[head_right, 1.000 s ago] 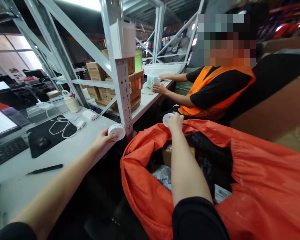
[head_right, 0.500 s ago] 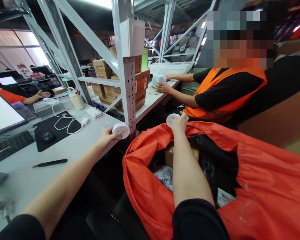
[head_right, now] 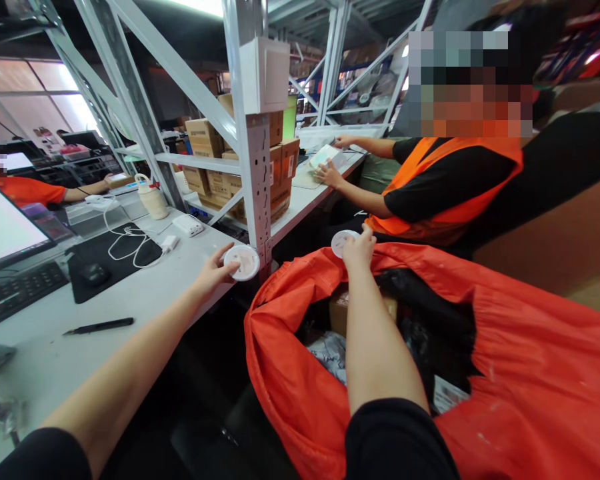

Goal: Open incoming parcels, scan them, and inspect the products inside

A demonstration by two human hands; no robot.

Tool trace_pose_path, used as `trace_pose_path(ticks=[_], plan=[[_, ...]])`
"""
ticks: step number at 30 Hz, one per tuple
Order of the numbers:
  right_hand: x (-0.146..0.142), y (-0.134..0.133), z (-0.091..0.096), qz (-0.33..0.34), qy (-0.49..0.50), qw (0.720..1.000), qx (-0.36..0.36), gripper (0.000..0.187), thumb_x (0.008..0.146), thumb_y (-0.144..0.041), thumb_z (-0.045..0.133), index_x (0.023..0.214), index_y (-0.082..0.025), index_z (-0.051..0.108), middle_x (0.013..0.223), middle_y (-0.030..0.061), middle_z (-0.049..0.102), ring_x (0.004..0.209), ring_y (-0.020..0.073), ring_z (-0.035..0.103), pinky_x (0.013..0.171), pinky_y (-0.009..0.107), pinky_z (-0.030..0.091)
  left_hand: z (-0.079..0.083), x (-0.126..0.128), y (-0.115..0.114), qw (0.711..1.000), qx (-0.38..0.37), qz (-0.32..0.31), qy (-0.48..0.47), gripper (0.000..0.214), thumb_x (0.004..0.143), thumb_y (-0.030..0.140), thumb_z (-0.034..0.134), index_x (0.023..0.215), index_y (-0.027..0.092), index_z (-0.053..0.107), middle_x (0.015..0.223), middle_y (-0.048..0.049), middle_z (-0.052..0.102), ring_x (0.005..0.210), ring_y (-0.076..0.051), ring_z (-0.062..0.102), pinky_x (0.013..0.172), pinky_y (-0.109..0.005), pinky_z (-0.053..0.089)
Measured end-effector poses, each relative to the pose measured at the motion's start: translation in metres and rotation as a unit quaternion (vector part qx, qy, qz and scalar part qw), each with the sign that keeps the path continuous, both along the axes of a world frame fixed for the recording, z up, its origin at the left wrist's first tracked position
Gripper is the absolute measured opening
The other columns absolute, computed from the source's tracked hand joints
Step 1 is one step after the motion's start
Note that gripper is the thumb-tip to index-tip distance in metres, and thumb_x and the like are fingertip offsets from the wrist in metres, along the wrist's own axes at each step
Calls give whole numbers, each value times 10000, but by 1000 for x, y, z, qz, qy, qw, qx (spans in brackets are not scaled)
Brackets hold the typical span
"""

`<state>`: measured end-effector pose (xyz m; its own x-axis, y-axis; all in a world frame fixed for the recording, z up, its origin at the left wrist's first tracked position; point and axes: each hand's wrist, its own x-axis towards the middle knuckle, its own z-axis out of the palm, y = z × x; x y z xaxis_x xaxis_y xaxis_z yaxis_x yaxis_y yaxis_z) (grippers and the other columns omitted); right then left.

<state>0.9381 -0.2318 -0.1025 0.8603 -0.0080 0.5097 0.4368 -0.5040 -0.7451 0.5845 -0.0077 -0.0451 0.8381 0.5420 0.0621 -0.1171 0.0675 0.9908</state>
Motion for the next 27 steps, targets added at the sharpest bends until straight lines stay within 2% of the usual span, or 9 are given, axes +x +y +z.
trace_pose_path(ticks=[6, 9, 15, 22, 27], plan=[[-1, 0, 0, 1, 0, 1000, -2, 570, 806, -245, 499, 1358, -106, 469, 1381, 254, 508, 1303, 368, 466, 1103, 554, 358, 0, 0, 2, 1000, -3, 1, 4, 924, 591, 388, 914, 1414, 187, 544, 972, -69, 719, 678, -149, 649, 561, -233, 525], [-3, 0, 1, -1, 0, 1000, -1, 543, 801, -243, 500, 1328, -109, 492, 1380, 253, 515, 1306, 366, 464, 1103, 544, 355, 0, 0, 2, 1000, 0, 10, 1, 844, 631, 424, 876, 1379, 181, 572, 907, -47, 702, 626, -131, 610, 517, -220, 486], [-6, -1, 3, -4, 5, 1000, 1, 526, 807, -228, 502, 1318, -101, 502, 1372, 262, 515, 1309, 366, 466, 1094, 545, 366, 0, 2, 5, 999, 10, 48, 2, 651, 733, 524, 763, 1280, 187, 655, 764, -12, 634, 525, -100, 483, 416, -201, 320], [-11, -2, 4, -3, 10, 1000, 4, 488, 871, -232, 523, 1346, -124, 503, 1384, 237, 515, 1302, 361, 483, 1084, 569, 391, -2, 4, 6, 997, 29, 68, 5, 639, 793, 606, 668, 1246, 155, 682, 713, -21, 598, 509, -122, 453, 397, -234, 303], [-15, -4, 5, -17, 8, 1000, 1, 425, 956, -365, 623, 1330, -174, 559, 1343, 120, 577, 1197, 275, 582, 1011, 517, 493, -5, 3, 5, 997, 40, 67, -5, 635, 817, 635, 629, 1228, 153, 672, 716, -16, 575, 498, -111, 439, 369, -211, 274]])
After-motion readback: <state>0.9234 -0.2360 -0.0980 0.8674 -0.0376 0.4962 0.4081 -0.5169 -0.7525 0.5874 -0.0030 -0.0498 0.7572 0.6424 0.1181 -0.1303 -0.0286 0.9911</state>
